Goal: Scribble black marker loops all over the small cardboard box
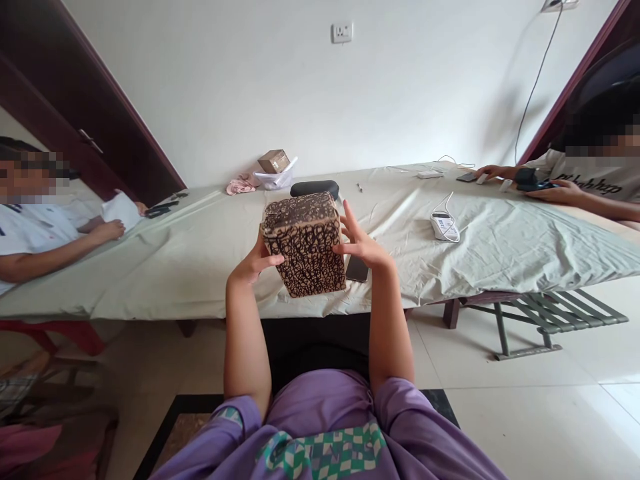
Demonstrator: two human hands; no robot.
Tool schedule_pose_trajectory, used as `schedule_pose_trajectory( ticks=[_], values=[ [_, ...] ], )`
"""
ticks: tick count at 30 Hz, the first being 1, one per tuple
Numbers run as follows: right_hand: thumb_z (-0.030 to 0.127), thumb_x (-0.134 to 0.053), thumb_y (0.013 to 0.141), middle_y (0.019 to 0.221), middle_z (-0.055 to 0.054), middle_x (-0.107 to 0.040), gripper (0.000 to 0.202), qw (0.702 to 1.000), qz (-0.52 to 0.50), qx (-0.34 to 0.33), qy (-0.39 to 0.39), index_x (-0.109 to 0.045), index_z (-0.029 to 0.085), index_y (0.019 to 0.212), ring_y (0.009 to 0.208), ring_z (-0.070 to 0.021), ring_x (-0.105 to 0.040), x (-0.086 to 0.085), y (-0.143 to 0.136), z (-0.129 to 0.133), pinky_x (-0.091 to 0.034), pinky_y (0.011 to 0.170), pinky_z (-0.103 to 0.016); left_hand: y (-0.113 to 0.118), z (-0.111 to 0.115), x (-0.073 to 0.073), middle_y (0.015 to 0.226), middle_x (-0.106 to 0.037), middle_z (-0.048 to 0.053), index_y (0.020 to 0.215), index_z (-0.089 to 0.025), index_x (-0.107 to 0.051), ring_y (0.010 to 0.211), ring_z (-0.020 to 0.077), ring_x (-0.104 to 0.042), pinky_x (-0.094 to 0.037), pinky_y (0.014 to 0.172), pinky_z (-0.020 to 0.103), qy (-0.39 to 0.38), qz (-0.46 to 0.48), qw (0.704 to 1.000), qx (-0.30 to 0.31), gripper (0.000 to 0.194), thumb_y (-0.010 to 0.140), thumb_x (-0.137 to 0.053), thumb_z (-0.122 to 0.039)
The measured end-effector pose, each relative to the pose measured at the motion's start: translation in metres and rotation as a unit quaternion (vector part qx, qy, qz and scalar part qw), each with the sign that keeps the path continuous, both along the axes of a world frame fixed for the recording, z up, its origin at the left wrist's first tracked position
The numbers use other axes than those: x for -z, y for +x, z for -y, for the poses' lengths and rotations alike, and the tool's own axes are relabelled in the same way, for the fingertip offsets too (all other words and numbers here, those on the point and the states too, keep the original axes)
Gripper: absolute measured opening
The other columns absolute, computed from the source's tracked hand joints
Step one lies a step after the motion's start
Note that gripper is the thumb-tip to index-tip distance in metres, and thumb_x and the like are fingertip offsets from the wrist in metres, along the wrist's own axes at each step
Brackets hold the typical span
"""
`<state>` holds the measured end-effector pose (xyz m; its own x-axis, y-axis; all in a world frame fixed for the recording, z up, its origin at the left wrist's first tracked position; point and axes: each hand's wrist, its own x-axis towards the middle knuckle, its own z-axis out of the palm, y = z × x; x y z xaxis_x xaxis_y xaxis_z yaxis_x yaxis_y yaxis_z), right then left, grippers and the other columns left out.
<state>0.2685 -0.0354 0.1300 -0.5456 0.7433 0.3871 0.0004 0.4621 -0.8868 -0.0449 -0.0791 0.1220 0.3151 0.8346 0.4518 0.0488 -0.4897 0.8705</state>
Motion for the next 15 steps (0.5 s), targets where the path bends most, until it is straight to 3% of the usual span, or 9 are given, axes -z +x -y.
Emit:
schedule_pose_trajectory(
  ticks=[5,10,15],
  values=[
    [0.056,-0.097,0.072,0.191,-0.010,-0.005,0.160,1.000,0.007,0.001,0.030,0.022,0.039,0.177,0.172,-0.0506,-0.016,-0.007,0.001,0.006,-0.039,0.131,-0.068,0.007,0.001,-0.004,0.187,-0.025,0.008,0.179,-0.041,-0.005,0.171,0.0409,-0.026,-0.028,0.139,0.056,0.049,0.010,0.999,0.016,0.139,0.074,-0.095,-0.047],
    [0.053,-0.097,0.072,0.192,-0.005,0.006,0.161,0.998,0.041,-0.005,0.050,0.026,0.039,0.176,0.175,-0.0449,0.005,-0.006,-0.001,0.006,-0.032,0.134,-0.067,0.013,0.006,-0.008,0.184,-0.035,0.001,0.180,-0.041,-0.010,0.173,0.0339,-0.024,-0.020,0.142,0.050,0.026,0.083,0.996,0.032,0.118,0.083,-0.078,-0.048],
    [0.048,-0.098,0.067,0.191,0.001,0.014,0.163,0.994,0.060,0.019,0.087,0.021,0.039,0.178,0.174,-0.0454,0.013,-0.006,-0.006,0.004,-0.023,0.138,-0.066,0.020,0.006,-0.009,0.177,-0.047,-0.006,0.179,-0.046,-0.007,0.173,0.0277,-0.025,-0.010,0.144,0.050,-0.015,0.056,0.997,-0.045,0.122,0.075,-0.066,-0.024]
  ],
)
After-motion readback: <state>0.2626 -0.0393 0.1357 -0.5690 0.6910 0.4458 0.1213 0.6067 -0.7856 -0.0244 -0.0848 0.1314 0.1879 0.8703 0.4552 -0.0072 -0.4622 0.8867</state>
